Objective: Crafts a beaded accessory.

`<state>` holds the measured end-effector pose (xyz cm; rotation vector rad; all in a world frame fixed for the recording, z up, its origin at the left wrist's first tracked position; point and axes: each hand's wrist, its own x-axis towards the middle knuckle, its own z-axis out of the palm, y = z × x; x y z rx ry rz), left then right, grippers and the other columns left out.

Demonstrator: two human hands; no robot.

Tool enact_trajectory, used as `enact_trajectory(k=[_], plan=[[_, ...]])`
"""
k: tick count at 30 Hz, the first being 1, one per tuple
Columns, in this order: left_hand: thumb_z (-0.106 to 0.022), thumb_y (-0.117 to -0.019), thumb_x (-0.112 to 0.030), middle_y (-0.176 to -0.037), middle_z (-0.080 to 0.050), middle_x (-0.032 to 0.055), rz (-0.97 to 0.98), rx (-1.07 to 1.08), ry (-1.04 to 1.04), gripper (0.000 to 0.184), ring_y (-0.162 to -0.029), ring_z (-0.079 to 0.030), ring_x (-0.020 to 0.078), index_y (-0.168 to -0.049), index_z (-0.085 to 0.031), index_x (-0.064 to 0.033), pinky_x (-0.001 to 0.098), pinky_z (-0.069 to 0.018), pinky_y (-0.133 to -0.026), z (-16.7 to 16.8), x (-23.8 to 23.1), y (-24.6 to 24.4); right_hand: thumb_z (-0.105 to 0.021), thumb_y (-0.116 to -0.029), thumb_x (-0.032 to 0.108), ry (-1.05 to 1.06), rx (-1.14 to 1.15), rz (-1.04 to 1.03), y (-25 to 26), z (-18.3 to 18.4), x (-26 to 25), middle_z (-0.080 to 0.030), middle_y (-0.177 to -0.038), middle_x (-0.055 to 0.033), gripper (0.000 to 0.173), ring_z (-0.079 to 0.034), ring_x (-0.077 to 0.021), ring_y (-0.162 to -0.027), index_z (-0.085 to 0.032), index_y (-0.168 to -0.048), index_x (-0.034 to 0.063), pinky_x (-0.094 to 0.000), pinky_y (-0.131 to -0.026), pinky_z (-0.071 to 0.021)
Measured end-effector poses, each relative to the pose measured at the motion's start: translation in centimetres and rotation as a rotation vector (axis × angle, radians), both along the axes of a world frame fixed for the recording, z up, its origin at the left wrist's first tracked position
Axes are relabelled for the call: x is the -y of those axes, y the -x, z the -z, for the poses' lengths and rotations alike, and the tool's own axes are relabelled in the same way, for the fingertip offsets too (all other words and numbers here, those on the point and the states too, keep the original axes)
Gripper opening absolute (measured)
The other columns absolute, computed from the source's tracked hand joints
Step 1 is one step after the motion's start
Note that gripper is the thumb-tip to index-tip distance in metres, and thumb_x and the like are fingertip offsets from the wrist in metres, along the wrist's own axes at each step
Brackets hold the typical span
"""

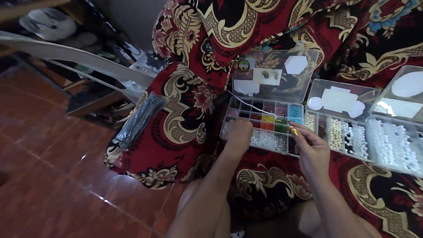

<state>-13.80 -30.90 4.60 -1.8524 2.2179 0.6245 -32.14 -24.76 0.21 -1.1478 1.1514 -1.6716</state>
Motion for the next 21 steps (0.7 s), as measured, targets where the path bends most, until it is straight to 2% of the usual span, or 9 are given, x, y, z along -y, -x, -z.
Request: enact_trajectory(k=[3,6,11,13,15,17,18,19,21], plan=[[-0.064,-0.0997,-0.017,-0.125,-0.066,0.0190,-0.009,0.023,-0.025,0.022,-0.123,-0.059,0.0360,-0.116,-0.073,-0.0054,0.0569,-0.0402,-0.105,0.0,0.0,0.3,-0.062,-0.0954,0.000,0.018,0.060,-0.036,0.0,-0.1,-0.1,-0.076,-0.103,-0.0038,0.015,-0.073,-0.0069,-0.082,-0.077,-0.098,0.0002,-0.0205,-0.070,-0.0617],[-0.063,-0.1004,-0.016,-0.128,-0.065,0.0205,-0.011,0.044,-0.059,0.023,-0.124,-0.058,0.0375,-0.118,-0.072,-0.0049,0.0584,-0.0396,-0.105,0.0,-0.1,0.7,-0.062,-0.0955,-0.001,0.003,0.042,-0.040,0.0,-0.3,-0.2,-0.076,-0.086,0.0007,0.015,-0.072,-0.0063,-0.072,-0.075,-0.102,-0.0004,-0.0215,-0.069,-0.0624],[-0.056,-0.1029,-0.016,-0.127,-0.064,0.0212,-0.033,-0.041,-0.069,0.027,-0.122,-0.060,0.0384,-0.122,-0.070,-0.0032,0.0584,-0.0437,-0.102,-0.1,-0.1,0.3,-0.064,-0.0935,0.000,-0.008,-0.018,-0.038,-0.3,-0.3,-0.4,-0.074,-0.078,0.0033,0.014,-0.069,-0.0025,-0.066,-0.075,-0.102,-0.0020,-0.0179,-0.063,-0.0598],[-0.056,-0.1030,-0.017,-0.121,-0.067,0.0202,-0.092,-0.238,-0.037,0.027,-0.116,-0.064,0.0351,-0.120,-0.069,-0.0004,0.0541,-0.0476,-0.101,-0.2,-0.2,-0.2,-0.064,-0.0933,0.001,-0.013,-0.024,-0.044,-0.4,-0.3,-0.5,-0.074,-0.078,0.0031,0.015,-0.068,-0.0019,-0.064,-0.076,-0.102,-0.0020,-0.0171,-0.062,-0.0590],[-0.063,-0.0990,-0.016,-0.109,-0.070,0.0157,-0.176,-0.534,0.000,0.023,-0.103,-0.067,0.0248,-0.114,-0.069,0.0010,0.0430,-0.0514,-0.095,0.2,-0.3,-0.6,-0.065,-0.0933,0.002,-0.028,-0.025,-0.052,-0.5,-0.3,-0.5,-0.074,-0.078,0.0028,0.014,-0.067,-0.0017,-0.063,-0.076,-0.102,-0.0020,-0.0168,-0.060,-0.0585],[-0.069,-0.0947,-0.009,-0.100,-0.071,0.0089,-0.264,-0.903,-0.040,0.018,-0.090,-0.069,0.0119,-0.108,-0.067,0.0032,0.0290,-0.0570,-0.087,0.6,-0.5,-0.5,-0.066,-0.0929,0.002,-0.033,-0.039,-0.053,-0.7,-0.3,-0.6,-0.073,-0.077,0.0032,0.014,-0.066,-0.0007,-0.062,-0.076,-0.101,-0.0012,-0.0161,-0.059,-0.0577],[-0.068,-0.0940,-0.002,-0.096,-0.070,0.0059,-0.325,-1.096,-0.103,0.013,-0.085,-0.070,0.0087,-0.106,-0.065,0.0038,0.0255,-0.0586,-0.084,0.6,-0.7,-0.2,-0.066,-0.0924,0.002,-0.030,-0.045,-0.052,-0.8,-0.2,-0.7,-0.073,-0.078,0.0034,0.013,-0.066,-0.0003,-0.062,-0.076,-0.100,-0.0009,-0.0159,-0.059,-0.0575],[-0.064,-0.0949,0.003,-0.093,-0.070,0.0044,-0.391,-1.261,-0.179,0.011,-0.083,-0.070,0.0087,-0.106,-0.063,0.0041,0.0255,-0.0592,-0.082,0.5,-0.9,0.2,-0.066,-0.0919,0.003,-0.023,-0.050,-0.051,-0.9,-0.1,-0.7,-0.073,-0.078,0.0032,0.013,-0.065,-0.0002,-0.062,-0.077,-0.099,-0.0007,-0.0159,-0.059,-0.0574],[-0.055,-0.1002,0.003,-0.090,-0.070,0.0030,-0.504,-1.470,-0.326,0.011,-0.081,-0.070,0.0103,-0.108,-0.063,0.0029,0.0272,-0.0595,-0.081,0.4,-1.2,0.7,-0.067,-0.0910,0.003,-0.006,-0.062,-0.054,-1.1,0.1,-0.7,-0.073,-0.079,0.0031,0.013,-0.065,0.0001,-0.062,-0.077,-0.099,-0.0003,-0.0161,-0.059,-0.0574]])
